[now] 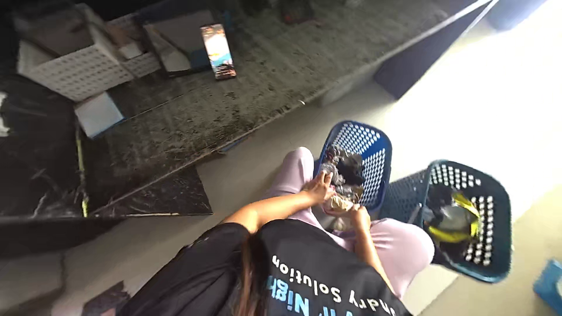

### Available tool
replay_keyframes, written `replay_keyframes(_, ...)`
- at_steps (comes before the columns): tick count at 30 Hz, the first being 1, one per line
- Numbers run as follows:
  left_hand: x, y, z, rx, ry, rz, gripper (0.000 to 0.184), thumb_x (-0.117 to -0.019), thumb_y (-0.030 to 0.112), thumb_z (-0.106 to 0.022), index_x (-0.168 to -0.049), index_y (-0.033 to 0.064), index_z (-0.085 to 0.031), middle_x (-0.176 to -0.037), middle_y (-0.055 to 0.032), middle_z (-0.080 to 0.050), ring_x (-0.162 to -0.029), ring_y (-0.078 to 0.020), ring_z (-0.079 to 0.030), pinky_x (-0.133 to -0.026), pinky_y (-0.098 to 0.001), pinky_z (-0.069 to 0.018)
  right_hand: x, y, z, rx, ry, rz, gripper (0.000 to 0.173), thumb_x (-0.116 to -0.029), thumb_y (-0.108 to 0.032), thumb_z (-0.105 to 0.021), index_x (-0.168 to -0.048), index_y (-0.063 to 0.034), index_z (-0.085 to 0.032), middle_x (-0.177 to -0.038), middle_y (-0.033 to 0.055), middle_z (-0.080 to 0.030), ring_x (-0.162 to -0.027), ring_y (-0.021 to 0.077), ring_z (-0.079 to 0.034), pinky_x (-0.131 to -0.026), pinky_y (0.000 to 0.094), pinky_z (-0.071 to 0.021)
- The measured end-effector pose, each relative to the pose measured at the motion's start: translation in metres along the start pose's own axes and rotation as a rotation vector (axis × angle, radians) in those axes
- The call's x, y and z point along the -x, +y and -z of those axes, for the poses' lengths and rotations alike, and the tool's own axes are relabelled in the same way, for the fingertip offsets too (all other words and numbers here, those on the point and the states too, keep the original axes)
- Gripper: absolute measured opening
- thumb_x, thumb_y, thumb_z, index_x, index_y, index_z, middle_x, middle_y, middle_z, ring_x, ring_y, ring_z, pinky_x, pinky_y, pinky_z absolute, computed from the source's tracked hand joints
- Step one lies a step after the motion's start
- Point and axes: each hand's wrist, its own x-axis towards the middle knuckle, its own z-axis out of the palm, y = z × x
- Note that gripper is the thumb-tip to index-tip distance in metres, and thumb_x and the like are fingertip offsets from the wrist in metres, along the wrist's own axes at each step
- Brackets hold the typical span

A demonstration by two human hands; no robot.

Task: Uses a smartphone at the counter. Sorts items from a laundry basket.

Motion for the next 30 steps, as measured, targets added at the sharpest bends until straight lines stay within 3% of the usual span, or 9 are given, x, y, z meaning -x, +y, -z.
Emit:
replay_keyframes(3,-0.014,0.008,-0.015,0.205,-0.105,0.325,0.111,-0.0806,0.055,-0.077,-0.158,-0.0061,-0.026,-0.159,-0.0372,-0.026,-0.143,-0.0499,-0.038,-0.114,-0.0573,-0.0412,0.000,-0.002,-0.003,-0.240,-0.029,-0.011,0.042,-0.1065,-0.025,-0.050,-0.133,0.0077,-0.056,-0.122,0.0320,-0.065,-0.107,0.0445,-0.068,-0.091,0.0609,-0.0552)
replay_keyframes(8,-0.003,-0.006,-0.020,0.304,-0.368,0.353,0.079,-0.0872,0.013,-0.074,-0.152,-0.0041,-0.033,-0.146,-0.0367,-0.042,-0.131,-0.0524,-0.048,-0.103,-0.0640,-0.0465,0.022,-0.013,-0.001,-0.028,-0.043,0.262,0.034,-0.1022,-0.013,-0.059,-0.133,0.0007,-0.062,-0.125,0.0275,-0.067,-0.115,0.0441,-0.065,-0.101,0.0623,-0.0493)
replay_keyframes(11,0.013,-0.003,-0.005,0.288,-0.376,0.330,0.081,-0.0841,0.014,-0.077,-0.149,-0.0082,-0.034,-0.143,-0.0368,-0.045,-0.130,-0.0510,-0.050,-0.103,-0.0625,-0.0467,0.025,-0.012,-0.004,-0.279,-0.022,0.261,0.030,-0.1014,-0.009,-0.059,-0.128,0.0023,-0.064,-0.101,0.0246,-0.070,-0.079,0.0331,-0.069,-0.073,0.0523,-0.0573)
replay_keyframes(13,0.023,0.000,0.017,0.282,-0.391,0.276,0.059,-0.0864,0.018,-0.076,-0.132,-0.0127,-0.053,-0.131,-0.0342,-0.057,-0.126,-0.0490,-0.054,-0.101,-0.0639,-0.0455,0.030,-0.013,0.005,-0.575,0.021,0.237,0.026,-0.1011,-0.009,-0.061,-0.121,0.0065,-0.066,-0.092,0.0188,-0.069,-0.065,0.0187,-0.059,-0.061,0.0385,-0.0525)
replay_keyframes(15,0.019,-0.009,0.031,0.383,-0.335,0.248,0.038,-0.0903,0.021,-0.071,-0.111,-0.0096,-0.067,-0.115,-0.0305,-0.066,-0.112,-0.0457,-0.063,-0.094,-0.0653,-0.0486,0.035,-0.014,0.025,-0.812,0.079,0.206,0.024,-0.0990,-0.005,-0.060,-0.119,0.0073,-0.065,-0.091,0.0119,-0.069,-0.061,0.0084,-0.055,-0.055,0.0275,-0.0489)
replay_keyframes(22,-0.027,0.029,0.133,1.507,0.151,0.099,0.030,-0.1007,0.010,-0.062,-0.124,-0.0079,-0.054,-0.108,-0.0162,-0.064,-0.095,-0.0182,-0.065,-0.089,-0.0367,-0.0563,0.099,-0.037,0.076,-0.937,-0.004,0.468,0.026,-0.0981,0.001,-0.049,-0.119,0.0049,-0.064,-0.057,-0.0034,-0.060,-0.041,0.0017,-0.049,-0.040,0.0192,-0.0436)
replay_keyframes(26,-0.010,0.083,0.171,1.219,0.045,-0.305,0.044,-0.0970,0.004,-0.064,-0.136,-0.0097,-0.049,-0.119,-0.0196,-0.065,-0.107,-0.0186,-0.066,-0.098,-0.0344,-0.0537,0.140,-0.061,0.071,-0.711,-0.225,0.648,0.028,-0.0947,-0.007,-0.051,-0.119,-0.0034,-0.064,-0.062,-0.0051,-0.066,-0.048,0.0032,-0.058,-0.046,0.0230,-0.0516)
replay_keyframes(28,-0.001,0.098,0.165,0.837,-0.037,-0.326,0.045,-0.0947,0.012,-0.069,-0.133,-0.0072,-0.056,-0.125,-0.0248,-0.063,-0.116,-0.0309,-0.063,-0.103,-0.0459,-0.0496,0.138,-0.067,0.069,-0.724,0.016,0.755,0.033,-0.0950,-0.008,-0.055,-0.123,0.0058,-0.061,-0.074,-0.0033,-0.067,-0.060,0.0031,-0.063,-0.057,0.0240,-0.0566)
replay_keyframes(30,0.010,0.108,0.140,0.627,-0.125,-0.293,0.034,-0.0949,0.009,-0.064,-0.126,-0.0053,-0.063,-0.124,-0.0287,-0.062,-0.118,-0.0411,-0.061,-0.102,-0.0569,-0.0480,0.134,-0.082,0.072,-0.958,0.203,0.672,0.019,-0.0939,-0.003,-0.052,-0.106,0.0005,-0.066,-0.080,-0.0051,-0.069,-0.071,0.0033,-0.066,-0.070,0.0245,-0.0585)
